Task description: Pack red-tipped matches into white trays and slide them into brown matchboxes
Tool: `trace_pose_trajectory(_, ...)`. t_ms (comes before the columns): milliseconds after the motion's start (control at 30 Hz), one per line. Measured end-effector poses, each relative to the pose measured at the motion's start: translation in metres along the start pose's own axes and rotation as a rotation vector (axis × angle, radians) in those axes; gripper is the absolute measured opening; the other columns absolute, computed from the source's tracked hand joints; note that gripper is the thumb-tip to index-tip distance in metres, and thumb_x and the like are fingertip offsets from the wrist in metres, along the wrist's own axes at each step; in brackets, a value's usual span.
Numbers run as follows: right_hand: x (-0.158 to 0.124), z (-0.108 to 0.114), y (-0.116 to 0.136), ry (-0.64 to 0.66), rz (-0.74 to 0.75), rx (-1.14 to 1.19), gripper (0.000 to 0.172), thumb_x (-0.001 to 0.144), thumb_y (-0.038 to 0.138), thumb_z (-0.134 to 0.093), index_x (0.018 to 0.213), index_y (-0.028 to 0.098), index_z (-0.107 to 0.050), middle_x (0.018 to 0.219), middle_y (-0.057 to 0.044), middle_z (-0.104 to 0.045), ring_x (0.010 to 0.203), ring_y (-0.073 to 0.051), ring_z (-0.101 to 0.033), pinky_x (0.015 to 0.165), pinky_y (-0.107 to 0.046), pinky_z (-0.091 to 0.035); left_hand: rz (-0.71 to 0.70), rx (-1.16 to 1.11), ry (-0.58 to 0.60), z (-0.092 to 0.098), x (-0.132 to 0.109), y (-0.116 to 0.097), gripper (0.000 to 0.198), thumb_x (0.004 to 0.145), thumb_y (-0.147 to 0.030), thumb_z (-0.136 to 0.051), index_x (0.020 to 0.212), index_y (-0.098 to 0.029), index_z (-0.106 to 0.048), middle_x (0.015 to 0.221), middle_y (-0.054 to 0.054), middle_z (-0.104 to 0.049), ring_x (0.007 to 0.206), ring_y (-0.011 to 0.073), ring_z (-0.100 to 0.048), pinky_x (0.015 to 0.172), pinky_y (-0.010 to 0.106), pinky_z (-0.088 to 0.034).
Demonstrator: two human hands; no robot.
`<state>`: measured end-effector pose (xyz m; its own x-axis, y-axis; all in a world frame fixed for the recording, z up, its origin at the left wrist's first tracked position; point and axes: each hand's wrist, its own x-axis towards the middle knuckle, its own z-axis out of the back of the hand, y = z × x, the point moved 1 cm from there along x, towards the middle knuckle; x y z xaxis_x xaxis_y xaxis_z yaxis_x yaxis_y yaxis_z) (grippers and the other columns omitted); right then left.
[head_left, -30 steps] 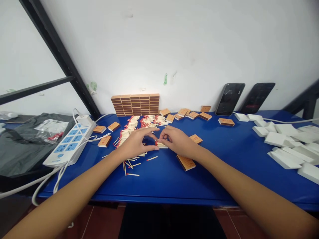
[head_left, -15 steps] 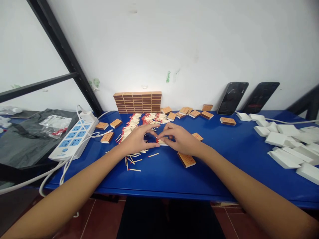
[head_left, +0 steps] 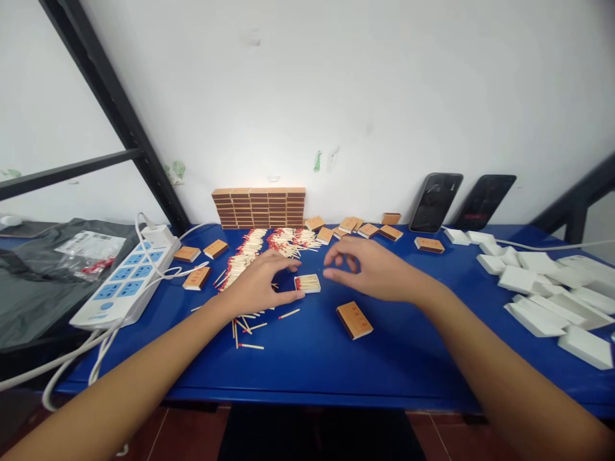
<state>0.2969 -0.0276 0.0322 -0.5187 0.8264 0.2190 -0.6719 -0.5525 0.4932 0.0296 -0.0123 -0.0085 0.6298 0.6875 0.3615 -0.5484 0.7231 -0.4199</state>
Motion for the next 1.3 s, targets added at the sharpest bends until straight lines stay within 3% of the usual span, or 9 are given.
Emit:
trace_pose_trajectory(100, -0.020, 0.018, 0.005, 0.330, -0.023, 0.028, 0.043, 0.078, 0.039, -0.085, 0.119, 0.030, -0.073, 0.106, -0.004, -0.069, 0.081, -0.019, -0.063, 0.066, -0.031, -0.048, -0.047, 0.056, 0.006, 0.001, 0.001, -0.003, 0.038, 0.089, -0.050, -0.079, 0.116, -0.023, -0.076, 0.115, 0.008, -0.074, 0.114, 0.0283, -0.062, 0.102, 0.046, -0.050)
trace_pose_trajectory(233, -0.028, 0.018, 0.006, 0.454, -0.062, -0.003, 0.040, 0.075, 0.044, -0.088, 0.109, 0.030, -0.074, 0.107, -0.003, -0.070, 0.086, -0.022, -0.065, 0.067, -0.031, -0.049, -0.046, 0.046, 0.010, 0.000, 0.002, -0.003, 0.026, 0.091, -0.047, -0.079, 0.100, -0.022, -0.076, 0.110, 0.007, -0.073, 0.109, 0.0265, -0.063, 0.096, 0.043, -0.051)
trace_pose_trajectory(367, -0.020, 0.003, -0.003, 0.346, -0.067, -0.029, 0.034, 0.088, 0.053, -0.076, 0.109, 0.026, -0.073, 0.104, -0.005, -0.071, 0.086, -0.023, -0.066, 0.070, -0.034, -0.051, -0.037, 0.037, 0.002, 0.001, 0.001, 0.000, 0.025, 0.092, -0.044, -0.078, 0.102, -0.022, -0.075, 0.104, 0.007, -0.073, 0.105, 0.0255, -0.064, 0.094, 0.042, -0.052)
trace_pose_trajectory(533, -0.018, -0.012, -0.017, 0.113, -0.116, -0.172, 0.042, 0.104, 0.050, -0.054, 0.134, 0.024, -0.067, 0.122, -0.011, -0.068, 0.100, -0.028, -0.068, 0.084, -0.042, -0.052, -0.035, 0.068, -0.038, 0.010, 0.003, 0.002, 0.024, 0.091, -0.045, -0.078, 0.097, -0.022, -0.075, 0.101, 0.007, -0.075, 0.103, 0.0258, -0.065, 0.093, 0.043, -0.052)
trace_pose_trajectory(667, -0.022, -0.010, -0.022, 0.180, -0.074, -0.095, 0.061, 0.094, 0.060, -0.068, 0.147, 0.032, -0.060, 0.128, -0.008, -0.064, 0.099, -0.025, -0.069, 0.081, -0.038, -0.054, -0.003, 0.065, -0.047, 0.013, 0.003, 0.003, 0.023, 0.092, -0.043, -0.077, 0.101, -0.022, -0.075, 0.101, 0.007, -0.075, 0.103, 0.0258, -0.065, 0.091, 0.042, -0.053)
trace_pose_trajectory(833, -0.021, -0.008, -0.027, 0.204, -0.123, -0.099, 0.050, 0.088, 0.056, -0.077, 0.131, 0.031, -0.070, 0.116, -0.007, -0.067, 0.089, -0.024, -0.068, 0.071, -0.034, -0.051, -0.019, 0.044, -0.008, 0.007, 0.002, 0.001, 0.024, 0.090, -0.042, -0.079, 0.104, -0.022, -0.075, 0.106, 0.007, -0.075, 0.106, 0.0256, -0.065, 0.095, 0.043, -0.053)
trace_pose_trajectory(1067, -0.016, -0.005, -0.041, 0.144, -0.126, -0.121, 0.034, 0.091, 0.048, -0.075, 0.116, 0.024, -0.072, 0.108, -0.006, -0.067, 0.088, -0.023, -0.065, 0.076, -0.036, -0.051, -0.026, 0.062, 0.022, 0.002, 0.001, -0.002, 0.034, 0.090, -0.046, -0.079, 0.115, -0.022, -0.076, 0.117, 0.008, -0.073, 0.116, 0.0275, -0.062, 0.102, 0.045, -0.052)
trace_pose_trajectory(1200, -0.017, -0.003, -0.045, 0.115, -0.118, -0.094, 0.035, 0.090, 0.049, -0.075, 0.115, 0.024, -0.072, 0.116, -0.008, -0.065, 0.083, -0.020, -0.064, 0.074, -0.035, -0.051, -0.042, 0.034, 0.012, 0.001, 0.000, -0.002, 0.030, 0.090, -0.044, -0.080, 0.110, -0.022, -0.077, 0.113, 0.008, -0.074, 0.112, 0.0272, -0.063, 0.099, 0.046, -0.053)
trace_pose_trajectory(1300, -0.018, -0.007, -0.041, 0.084, -0.082, -0.089, 0.035, 0.090, 0.052, -0.075, 0.111, 0.023, -0.072, 0.110, -0.008, -0.067, 0.081, -0.020, -0.063, 0.071, -0.035, -0.050, -0.053, 0.007, -0.012, 0.000, 0.000, -0.004, 0.027, 0.090, -0.042, -0.079, 0.108, -0.021, -0.077, 0.106, 0.008, -0.075, 0.105, 0.0259, -0.065, 0.094, 0.044, -0.054)
